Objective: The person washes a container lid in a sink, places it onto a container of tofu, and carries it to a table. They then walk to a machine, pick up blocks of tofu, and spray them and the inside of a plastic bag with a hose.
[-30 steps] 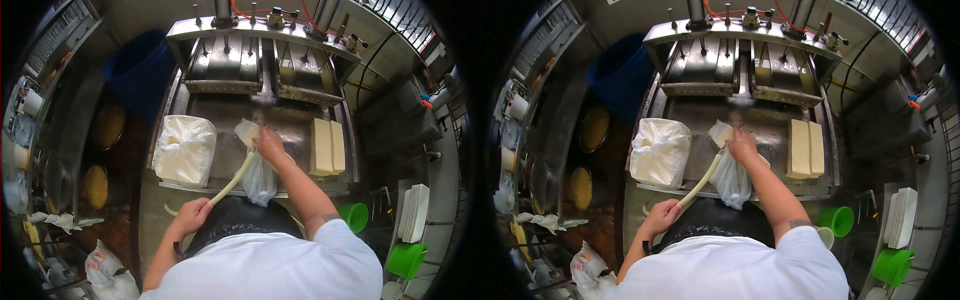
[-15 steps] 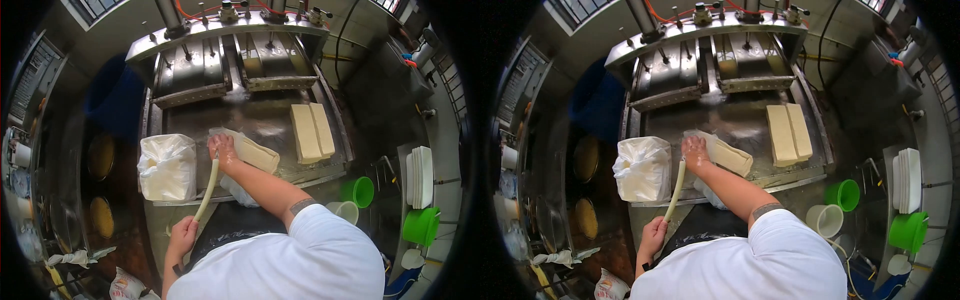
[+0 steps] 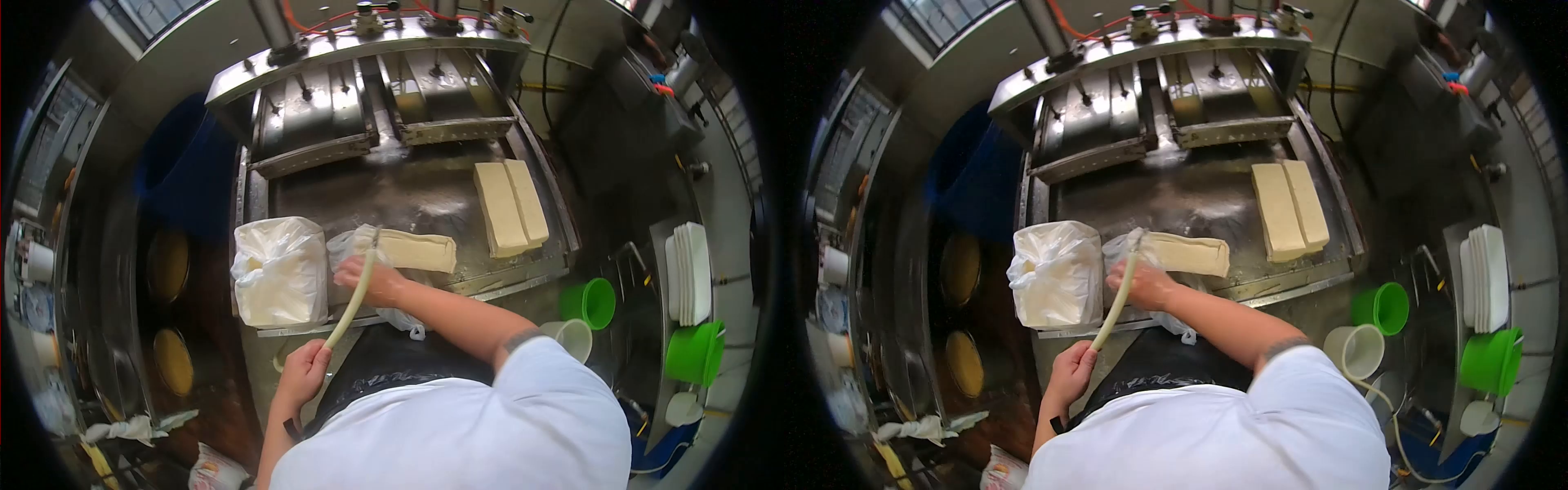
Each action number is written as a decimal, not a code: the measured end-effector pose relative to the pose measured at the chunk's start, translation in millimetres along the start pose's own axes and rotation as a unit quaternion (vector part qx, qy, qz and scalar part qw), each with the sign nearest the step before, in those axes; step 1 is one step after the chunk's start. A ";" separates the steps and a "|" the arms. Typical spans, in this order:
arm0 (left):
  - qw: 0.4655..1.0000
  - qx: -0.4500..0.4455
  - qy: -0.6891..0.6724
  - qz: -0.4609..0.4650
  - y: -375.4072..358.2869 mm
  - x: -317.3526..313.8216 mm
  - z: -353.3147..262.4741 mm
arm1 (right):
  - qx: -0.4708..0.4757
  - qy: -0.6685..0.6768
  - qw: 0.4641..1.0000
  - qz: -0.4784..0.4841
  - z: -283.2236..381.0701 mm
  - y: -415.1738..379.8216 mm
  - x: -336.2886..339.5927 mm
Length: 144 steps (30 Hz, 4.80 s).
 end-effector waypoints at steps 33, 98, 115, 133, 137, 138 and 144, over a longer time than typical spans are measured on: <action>0.999 0.002 -0.045 -0.021 57.7 -55.9 32.4 | -0.612 0.490 0.612 0.107 -19.9 -49.8 119.6; 0.984 0.099 0.137 0.054 27.9 -18.2 4.1 | -0.388 -0.029 0.918 0.078 -120.3 -16.8 76.4; 0.974 0.071 0.176 0.124 46.3 -35.7 -13.1 | -0.451 -0.106 0.886 0.007 -122.5 -62.3 116.1; 0.964 0.067 0.193 0.168 44.9 -34.8 -4.1 | -0.540 -0.046 0.836 -0.088 -68.9 -159.0 119.0; 0.959 0.069 0.199 0.190 46.0 -34.6 -10.9 | -0.422 -0.226 0.878 0.000 -66.4 -60.4 106.6; 0.959 0.069 0.201 0.188 45.1 -34.2 -12.2 | -0.463 -0.234 0.845 0.132 -61.8 -36.1 105.1; 0.971 0.041 0.184 0.148 41.6 -31.6 -9.8 | -0.504 -0.153 0.844 0.098 -85.7 -11.3 85.6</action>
Point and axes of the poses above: each hand's wrist, its own y-axis towards the middle knuckle, its own x-axis out of the back of the hand, z = x × y, the point moved 3 cm from there along y, towards the middle knuckle, and after that the axes turned 11 degrees about -z, right-handed, at the moved point
